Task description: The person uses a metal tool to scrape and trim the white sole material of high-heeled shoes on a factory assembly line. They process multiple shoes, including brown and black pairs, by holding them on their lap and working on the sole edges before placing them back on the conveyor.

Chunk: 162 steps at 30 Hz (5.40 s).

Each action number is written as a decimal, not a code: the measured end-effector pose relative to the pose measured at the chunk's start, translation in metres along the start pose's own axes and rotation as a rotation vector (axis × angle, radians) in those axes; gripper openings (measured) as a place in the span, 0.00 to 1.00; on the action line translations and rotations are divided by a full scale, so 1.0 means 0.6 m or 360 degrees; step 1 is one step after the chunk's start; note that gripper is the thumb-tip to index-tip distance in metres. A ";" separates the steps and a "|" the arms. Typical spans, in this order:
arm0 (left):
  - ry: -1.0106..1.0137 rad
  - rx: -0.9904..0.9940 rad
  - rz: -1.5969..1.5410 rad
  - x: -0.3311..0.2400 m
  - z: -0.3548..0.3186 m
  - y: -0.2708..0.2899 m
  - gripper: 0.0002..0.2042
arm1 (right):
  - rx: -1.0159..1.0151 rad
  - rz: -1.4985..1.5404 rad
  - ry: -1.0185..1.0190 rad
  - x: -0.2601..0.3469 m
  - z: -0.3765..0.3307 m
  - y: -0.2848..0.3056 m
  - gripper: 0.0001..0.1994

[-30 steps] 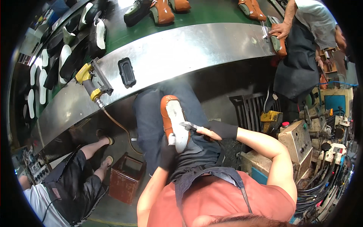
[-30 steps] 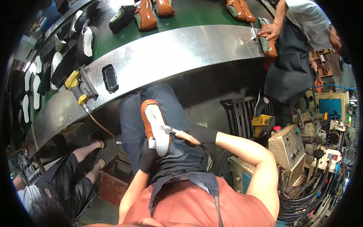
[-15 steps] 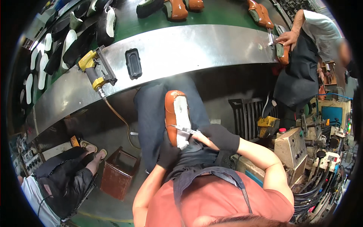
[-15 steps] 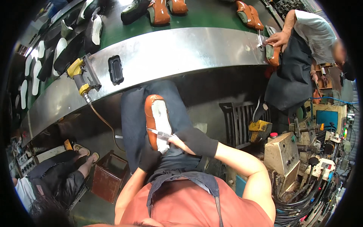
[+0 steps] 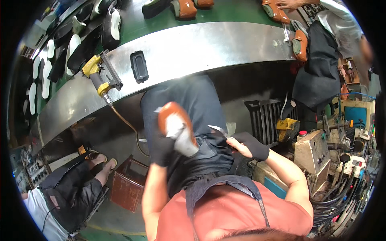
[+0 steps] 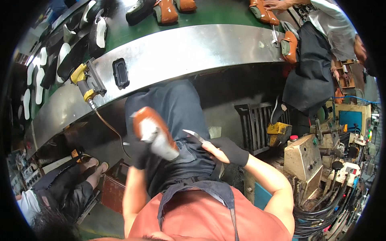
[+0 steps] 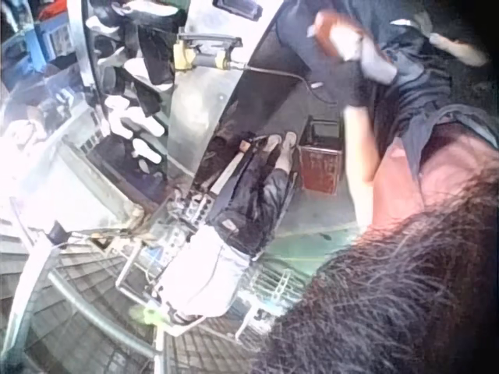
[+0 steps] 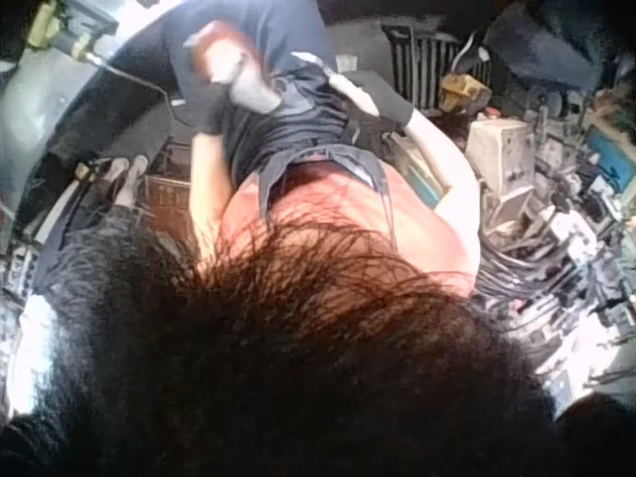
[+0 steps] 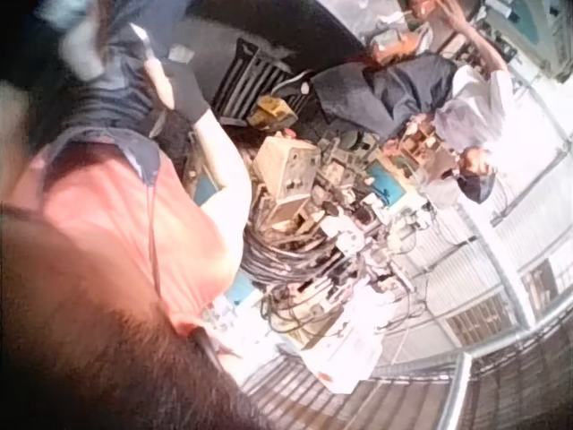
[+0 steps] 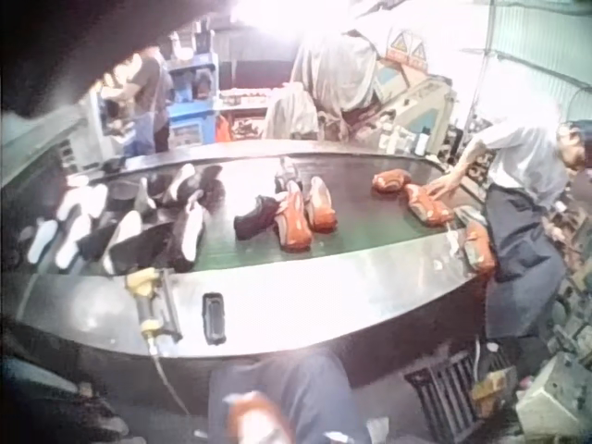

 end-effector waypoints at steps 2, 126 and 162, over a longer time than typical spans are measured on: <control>-0.0142 0.0067 0.0286 0.115 -0.025 -0.094 0.36 | 0.0125 -0.0106 0.0064 0.012 0.019 -0.002 0.24; -0.2883 -0.0422 0.1630 -0.573 1.027 -0.954 0.23 | -0.0205 0.1021 -0.0744 -0.214 0.338 0.222 0.35; 0.0086 0.0326 -0.0822 -0.056 0.085 0.170 0.25 | -0.0858 0.0921 0.0035 -0.128 0.092 -0.029 0.32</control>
Point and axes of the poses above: each hand's wrist, its own z-axis towards the middle knuckle, its own y-axis out of the back of the hand, x = y × z, the point moved 4 cm from there along z, towards the middle knuckle, and after that the axes turned 13 degrees about y, right-handed, at the moved point
